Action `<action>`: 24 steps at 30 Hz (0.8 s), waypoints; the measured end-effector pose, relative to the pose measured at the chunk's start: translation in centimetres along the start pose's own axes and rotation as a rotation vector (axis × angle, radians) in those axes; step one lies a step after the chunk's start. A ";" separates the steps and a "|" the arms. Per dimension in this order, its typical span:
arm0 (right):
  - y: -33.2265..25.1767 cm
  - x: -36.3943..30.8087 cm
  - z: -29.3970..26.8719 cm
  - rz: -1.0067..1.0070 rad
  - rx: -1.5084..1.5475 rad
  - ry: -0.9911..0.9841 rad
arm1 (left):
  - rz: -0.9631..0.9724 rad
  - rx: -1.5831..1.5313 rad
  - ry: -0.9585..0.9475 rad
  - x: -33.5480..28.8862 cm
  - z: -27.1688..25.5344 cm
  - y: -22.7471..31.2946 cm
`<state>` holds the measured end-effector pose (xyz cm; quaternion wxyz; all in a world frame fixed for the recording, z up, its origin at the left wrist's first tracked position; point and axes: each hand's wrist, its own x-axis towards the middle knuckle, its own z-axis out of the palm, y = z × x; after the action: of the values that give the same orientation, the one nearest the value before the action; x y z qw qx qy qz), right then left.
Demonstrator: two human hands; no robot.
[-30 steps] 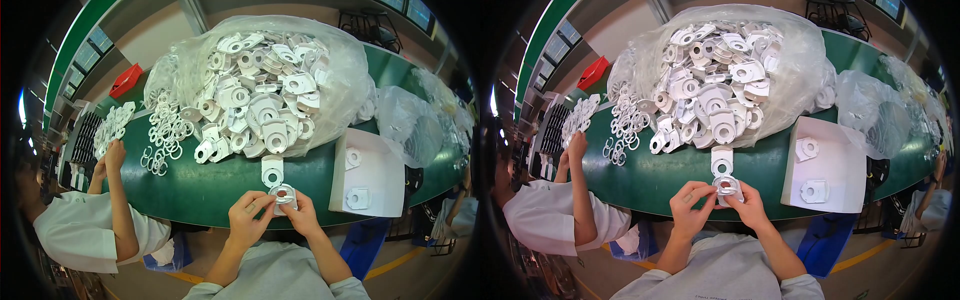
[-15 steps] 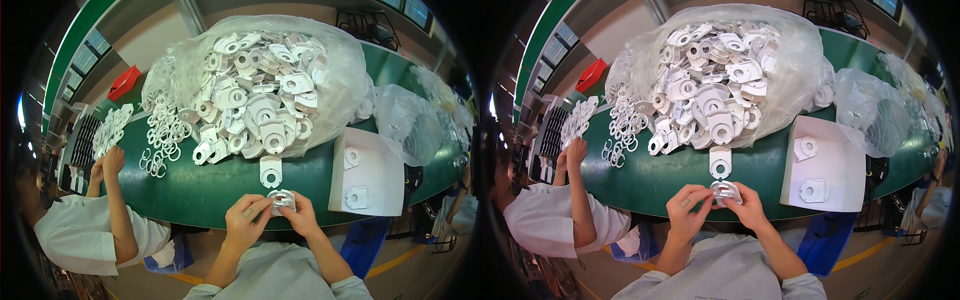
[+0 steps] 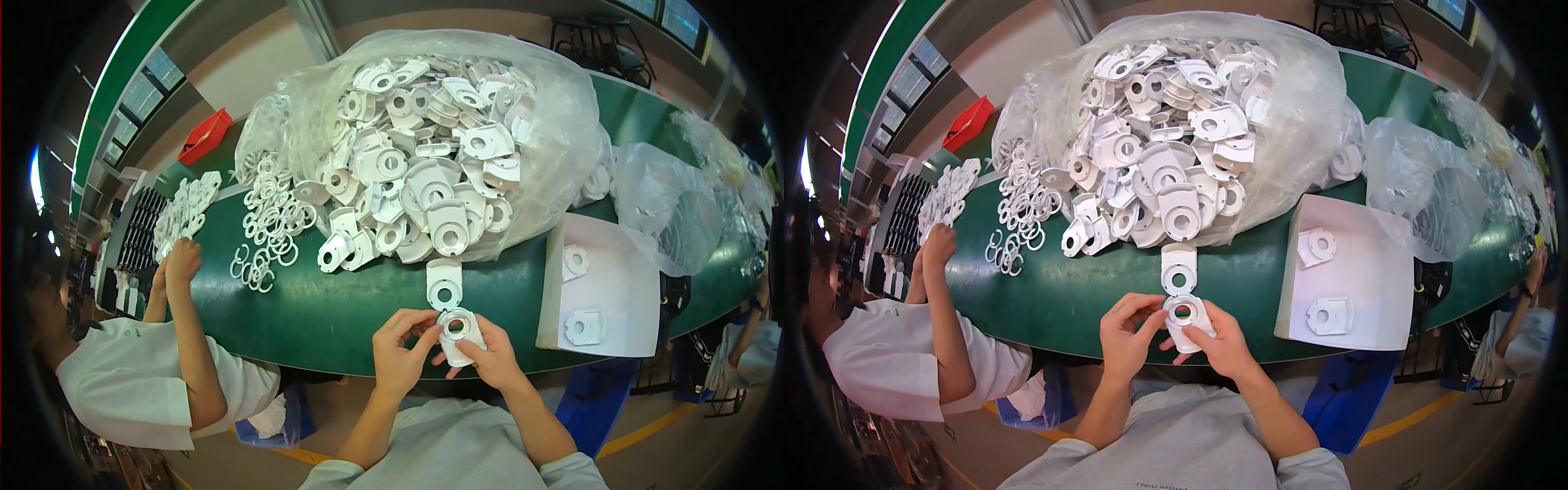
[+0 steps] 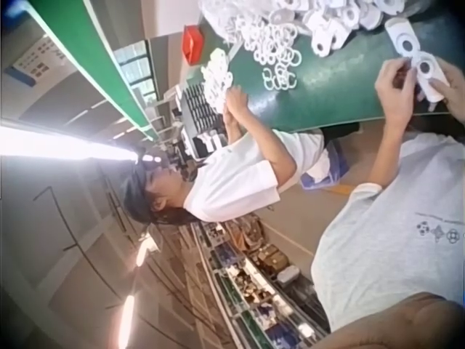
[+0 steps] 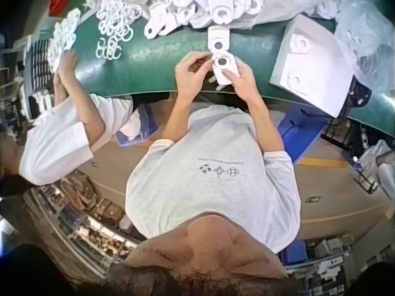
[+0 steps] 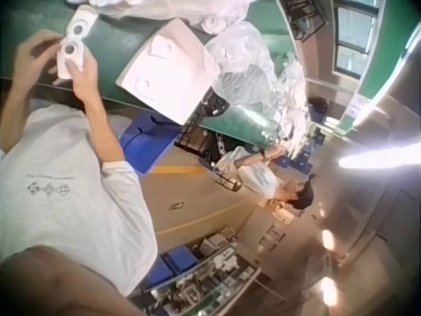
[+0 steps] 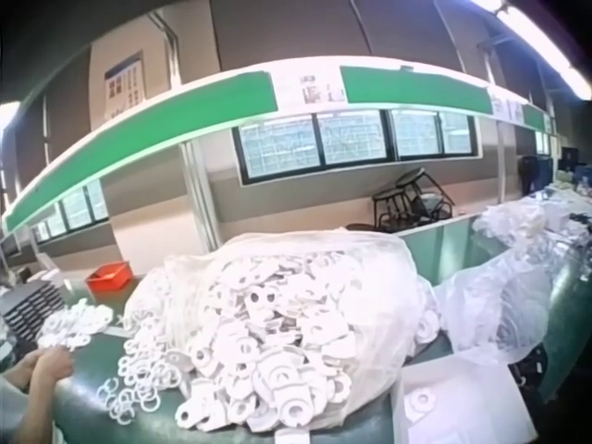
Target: Assembling small white plastic electronics components at a workbench.
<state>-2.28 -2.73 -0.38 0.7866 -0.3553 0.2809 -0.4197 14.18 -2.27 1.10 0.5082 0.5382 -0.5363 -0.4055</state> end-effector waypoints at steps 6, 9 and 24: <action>0.9 0.0 0.0 -0.081 -0.014 0.004 | -0.046 -0.171 -0.028 -0.2 0.2 0.7; 1.2 0.1 0.0 -0.123 -0.060 -0.003 | -0.041 -0.151 -0.051 -0.2 -0.3 0.7; 1.3 0.0 0.2 -0.176 -0.066 0.084 | 0.051 0.022 0.006 -1.0 0.8 -0.1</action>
<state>-1.53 -2.13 -1.27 0.7222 -0.3864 0.2950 -0.4919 13.34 -1.42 0.82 0.5139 0.5313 -0.5527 -0.3849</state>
